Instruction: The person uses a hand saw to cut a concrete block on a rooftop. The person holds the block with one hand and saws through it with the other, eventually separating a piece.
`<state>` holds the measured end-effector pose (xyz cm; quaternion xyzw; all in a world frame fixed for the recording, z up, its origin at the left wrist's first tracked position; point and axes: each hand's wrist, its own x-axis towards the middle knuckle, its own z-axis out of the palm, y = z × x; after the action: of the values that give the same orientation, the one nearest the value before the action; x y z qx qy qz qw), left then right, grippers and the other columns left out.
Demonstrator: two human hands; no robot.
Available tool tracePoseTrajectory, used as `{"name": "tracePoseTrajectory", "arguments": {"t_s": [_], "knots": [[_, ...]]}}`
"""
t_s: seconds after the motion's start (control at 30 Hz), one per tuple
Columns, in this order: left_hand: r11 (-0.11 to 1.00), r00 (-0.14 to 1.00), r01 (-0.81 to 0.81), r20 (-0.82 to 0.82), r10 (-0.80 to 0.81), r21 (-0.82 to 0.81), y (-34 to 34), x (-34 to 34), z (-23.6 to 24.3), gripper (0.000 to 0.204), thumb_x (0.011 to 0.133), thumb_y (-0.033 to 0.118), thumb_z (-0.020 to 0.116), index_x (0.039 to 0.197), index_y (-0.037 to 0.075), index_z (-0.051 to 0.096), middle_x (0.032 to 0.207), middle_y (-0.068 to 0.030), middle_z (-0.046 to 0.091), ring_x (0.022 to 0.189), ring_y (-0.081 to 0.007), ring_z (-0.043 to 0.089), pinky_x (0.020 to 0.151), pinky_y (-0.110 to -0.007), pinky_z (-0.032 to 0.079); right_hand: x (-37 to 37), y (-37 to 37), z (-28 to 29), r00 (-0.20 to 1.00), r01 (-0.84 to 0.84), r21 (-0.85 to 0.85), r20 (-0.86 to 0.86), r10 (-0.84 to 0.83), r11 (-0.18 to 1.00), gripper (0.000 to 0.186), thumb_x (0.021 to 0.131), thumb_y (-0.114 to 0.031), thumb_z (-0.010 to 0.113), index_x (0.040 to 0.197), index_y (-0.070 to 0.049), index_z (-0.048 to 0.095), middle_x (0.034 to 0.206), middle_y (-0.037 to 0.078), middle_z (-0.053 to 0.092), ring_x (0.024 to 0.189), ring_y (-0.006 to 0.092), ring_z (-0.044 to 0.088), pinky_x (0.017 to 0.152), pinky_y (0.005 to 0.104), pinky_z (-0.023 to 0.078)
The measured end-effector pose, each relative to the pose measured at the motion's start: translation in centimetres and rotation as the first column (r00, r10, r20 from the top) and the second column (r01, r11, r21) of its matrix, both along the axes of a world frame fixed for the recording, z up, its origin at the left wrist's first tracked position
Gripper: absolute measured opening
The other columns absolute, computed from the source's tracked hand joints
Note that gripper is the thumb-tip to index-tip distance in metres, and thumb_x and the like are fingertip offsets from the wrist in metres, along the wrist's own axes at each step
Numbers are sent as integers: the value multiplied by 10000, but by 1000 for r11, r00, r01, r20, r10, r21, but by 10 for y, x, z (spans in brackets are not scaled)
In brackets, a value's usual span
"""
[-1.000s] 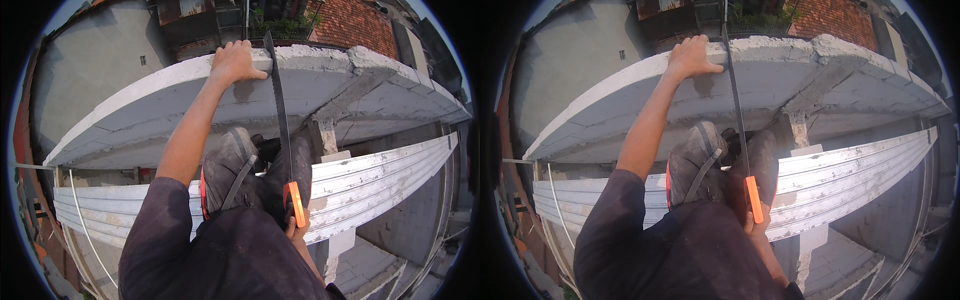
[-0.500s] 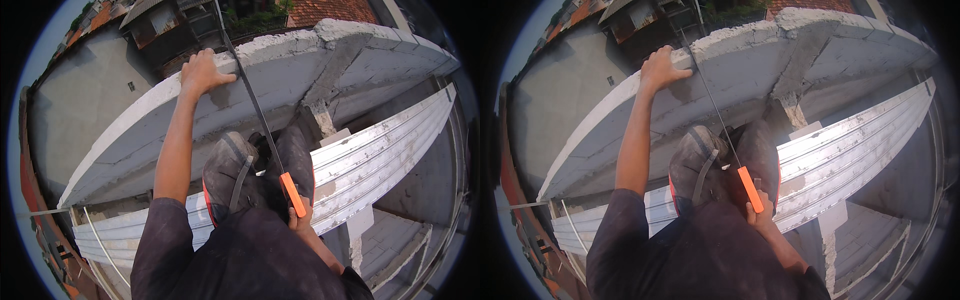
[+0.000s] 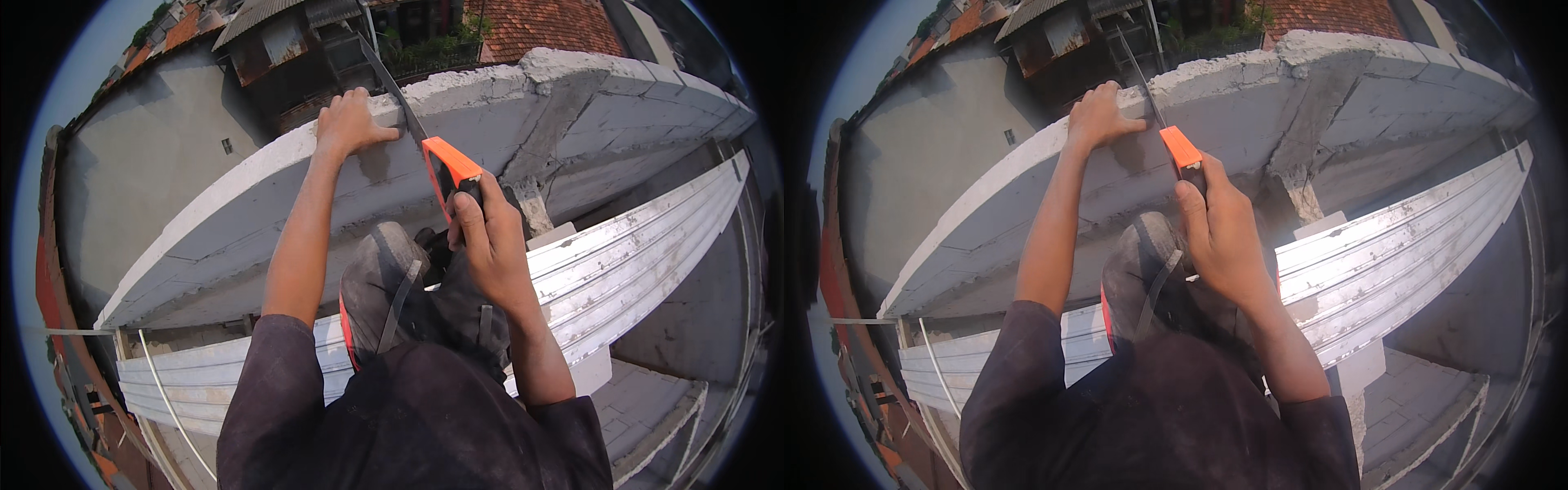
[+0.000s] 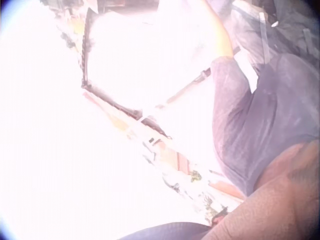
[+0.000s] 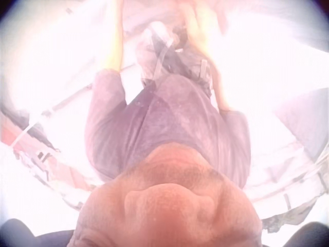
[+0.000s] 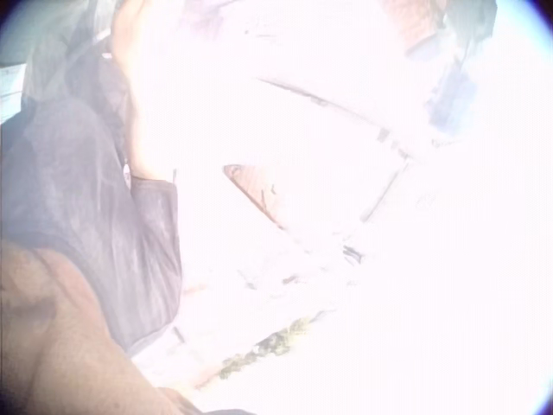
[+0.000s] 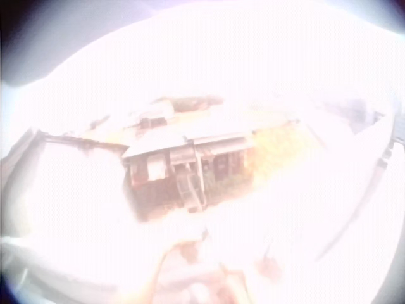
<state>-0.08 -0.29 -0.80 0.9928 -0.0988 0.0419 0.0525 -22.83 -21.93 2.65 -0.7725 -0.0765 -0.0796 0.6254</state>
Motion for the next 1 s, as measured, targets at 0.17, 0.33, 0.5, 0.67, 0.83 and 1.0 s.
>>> {"name": "tracePoseTrajectory", "arguments": {"t_s": [0.17,0.33,0.5,0.67,0.83,1.0], "knots": [[1000,999,-2,35,2,-15,14,-2,-9,999,669,663,864,1370,-9,628,1356,-180,686,1297,-354,633,1051,-495,538,-51,-4,10,989,0,-111,-150,-17,994,400,1138,-188,497,1463,42,530,897,143,703,760,276,676,730,402,512],[999,1000,-1,28,2,-36,-2,0,-6,1000,675,652,855,1392,0,610,1385,-183,670,1313,-361,619,1077,-499,529,-119,-35,17,992,-12,-247,-128,-20,969,452,1136,-167,443,1512,78,495,1083,169,718,909,250,696,848,360,537],[1000,999,28,19,-28,-14,0,5,-5,1070,659,689,870,1424,-9,607,1381,-180,679,1322,-358,621,1064,-499,531,-2,9,13,997,66,-117,-39,-71,991,326,1162,-226,492,1321,44,581,723,80,609,618,163,548,604,350,441],[1000,1000,-7,-5,7,-24,14,-3,-4,998,673,672,850,1374,4,612,1379,-195,681,1298,-373,638,1073,-505,530,-47,4,-6,991,40,-79,-121,-50,996,387,1167,-244,463,1401,47,565,782,56,621,638,114,538,610,293,431],[999,995,14,96,-11,-29,5,2,-20,997,686,680,841,1382,2,619,1373,-195,691,1307,-363,639,1070,-508,528,-117,-21,-16,997,27,-95,-74,-34,995,493,1165,-268,428,1533,54,486,837,18,620,654,71,530,623,236,418],[1000,1000,6,19,-5,-10,6,2,-10,1059,651,711,873,1403,5,632,1374,-178,686,1322,-363,628,1065,-506,529,-3,12,-12,999,38,-73,-35,-40,997,343,1156,-224,490,1353,48,561,741,67,613,608,171,550,595,329,445]]}}
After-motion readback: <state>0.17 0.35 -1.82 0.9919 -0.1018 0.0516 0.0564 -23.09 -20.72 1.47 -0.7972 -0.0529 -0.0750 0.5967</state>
